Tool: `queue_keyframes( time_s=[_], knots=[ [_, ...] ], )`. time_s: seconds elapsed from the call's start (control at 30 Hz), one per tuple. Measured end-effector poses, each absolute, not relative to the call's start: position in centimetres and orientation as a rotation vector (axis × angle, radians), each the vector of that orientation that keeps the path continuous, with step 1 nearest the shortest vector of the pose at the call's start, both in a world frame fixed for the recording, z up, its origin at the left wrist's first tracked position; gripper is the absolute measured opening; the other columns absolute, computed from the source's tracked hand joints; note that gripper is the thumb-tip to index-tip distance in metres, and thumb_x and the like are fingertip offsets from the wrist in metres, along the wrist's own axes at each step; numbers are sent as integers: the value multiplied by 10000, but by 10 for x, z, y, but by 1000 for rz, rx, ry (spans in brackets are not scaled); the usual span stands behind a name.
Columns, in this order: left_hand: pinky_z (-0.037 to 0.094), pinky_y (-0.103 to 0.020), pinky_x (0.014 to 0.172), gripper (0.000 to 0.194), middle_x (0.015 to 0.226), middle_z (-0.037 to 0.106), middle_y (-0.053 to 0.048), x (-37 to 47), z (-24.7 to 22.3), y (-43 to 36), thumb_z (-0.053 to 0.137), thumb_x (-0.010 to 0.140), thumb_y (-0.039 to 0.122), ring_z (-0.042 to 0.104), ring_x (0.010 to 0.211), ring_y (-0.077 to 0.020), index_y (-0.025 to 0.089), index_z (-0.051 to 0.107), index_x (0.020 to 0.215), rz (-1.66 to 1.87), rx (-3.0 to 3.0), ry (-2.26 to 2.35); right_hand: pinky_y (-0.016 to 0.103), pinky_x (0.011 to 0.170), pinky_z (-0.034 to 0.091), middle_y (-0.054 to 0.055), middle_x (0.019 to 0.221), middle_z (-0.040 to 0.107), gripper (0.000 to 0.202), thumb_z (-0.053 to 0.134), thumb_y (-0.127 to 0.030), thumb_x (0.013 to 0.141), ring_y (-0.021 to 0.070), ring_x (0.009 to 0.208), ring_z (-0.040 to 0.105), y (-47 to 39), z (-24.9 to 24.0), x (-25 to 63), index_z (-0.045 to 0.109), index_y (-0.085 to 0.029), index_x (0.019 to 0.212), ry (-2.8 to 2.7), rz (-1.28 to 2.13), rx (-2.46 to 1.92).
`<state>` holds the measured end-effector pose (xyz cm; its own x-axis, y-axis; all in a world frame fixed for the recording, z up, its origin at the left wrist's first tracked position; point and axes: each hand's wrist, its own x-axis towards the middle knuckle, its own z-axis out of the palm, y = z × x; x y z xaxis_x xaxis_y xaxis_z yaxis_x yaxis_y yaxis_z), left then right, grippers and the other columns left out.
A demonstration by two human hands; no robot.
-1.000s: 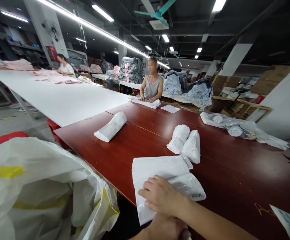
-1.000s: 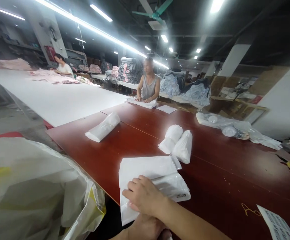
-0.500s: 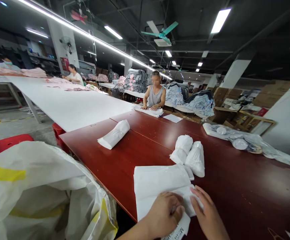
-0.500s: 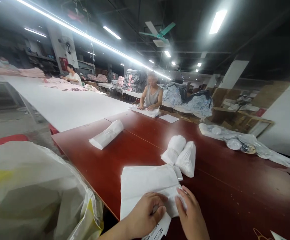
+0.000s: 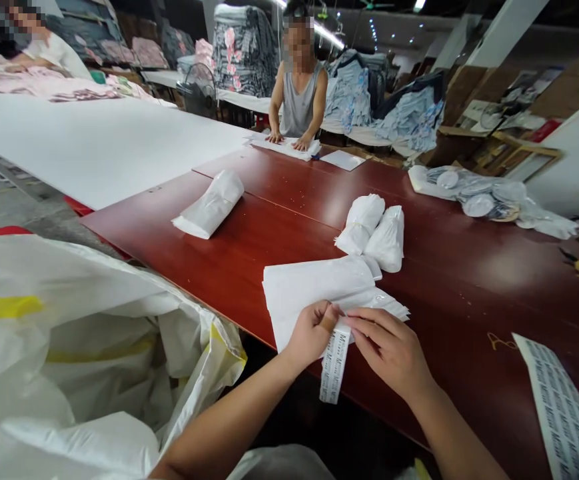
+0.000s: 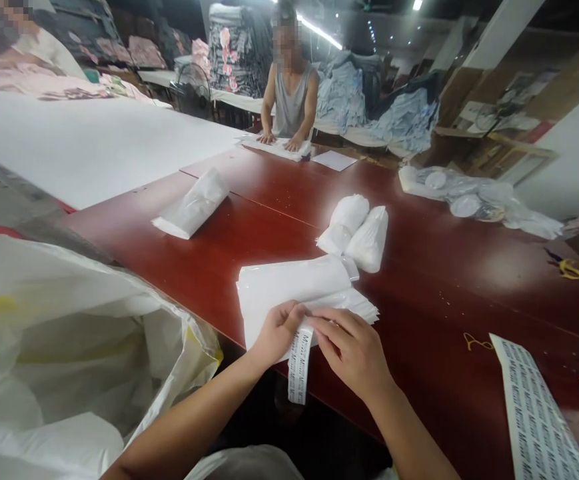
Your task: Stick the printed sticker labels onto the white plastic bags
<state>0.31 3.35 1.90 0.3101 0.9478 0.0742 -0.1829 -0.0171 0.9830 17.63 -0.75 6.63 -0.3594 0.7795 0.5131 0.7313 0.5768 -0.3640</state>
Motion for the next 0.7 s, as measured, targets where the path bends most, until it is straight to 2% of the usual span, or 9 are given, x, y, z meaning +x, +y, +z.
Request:
queue_keyframes(
  time_s=[0.1, 0.17, 0.2, 0.3, 0.37, 0.47, 0.6, 0.7],
  knots=[
    [478, -311, 799, 542, 948, 662, -62, -2, 24, 33, 527, 953, 678, 609, 867, -182, 149, 625, 1019, 1112, 1205, 660, 368, 839, 600, 25, 1051, 760, 256, 591, -207, 941, 221, 942, 725, -7, 57, 169, 746, -313, 1116, -1947, 65, -1294],
    [490, -352, 888, 568, 1097, 671, -98, -5, 23, 33, 612, 914, 665, 632, 991, -219, 163, 598, 1178, 1090, 1182, 511, 346, 748, 593, 32, 942, 762, 179, 589, -263, 947, 217, 829, 723, -9, 56, 164, 750, -284, 1021, -1824, 74, -1410],
    [497, -352, 875, 565, 1072, 674, -94, -5, 21, 32, 663, 888, 647, 639, 969, -216, 163, 601, 1172, 1072, 1168, 466, 336, 714, 584, 30, 881, 755, 154, 595, -295, 945, 214, 777, 713, -11, 56, 162, 746, -273, 967, -1786, 95, -1464],
    [489, -300, 765, 441, 856, 657, -41, -4, 14, 31, 734, 869, 567, 614, 786, -159, 145, 637, 949, 1061, 1155, 516, 307, 646, 558, 25, 767, 727, 237, 568, -390, 962, 204, 683, 677, -18, 61, 158, 739, -251, 873, -1717, 299, -1569],
    [470, -275, 715, 418, 786, 639, -24, -4, 12, 30, 711, 894, 549, 582, 723, -136, 140, 632, 867, 1079, 1177, 602, 297, 648, 567, 36, 834, 749, 312, 522, -446, 987, 212, 730, 694, -22, 65, 159, 759, -244, 962, -1618, 487, -1592],
    [468, -268, 713, 385, 807, 644, -32, -5, 13, 27, 663, 939, 519, 582, 742, -141, 138, 650, 889, 1092, 1286, 639, 309, 720, 600, 46, 1040, 770, 363, 604, -506, 943, 231, 871, 725, -25, 70, 167, 738, -260, 1173, -1548, 646, -1615],
    [488, -284, 794, 324, 906, 683, -59, -5, 14, 24, 607, 989, 462, 622, 839, -168, 146, 675, 955, 1079, 1437, 637, 336, 788, 611, 28, 1074, 765, 269, 665, -462, 918, 227, 915, 727, -25, 70, 178, 746, -293, 1110, -1693, 580, -1672],
    [489, -268, 738, 345, 853, 683, -45, -3, 14, 22, 582, 997, 477, 620, 778, -156, 150, 669, 934, 1043, 1459, 698, 373, 853, 599, 23, 1061, 766, 188, 646, -382, 944, 231, 950, 723, -29, 67, 180, 731, -299, 1090, -1832, 380, -1640]
  ],
)
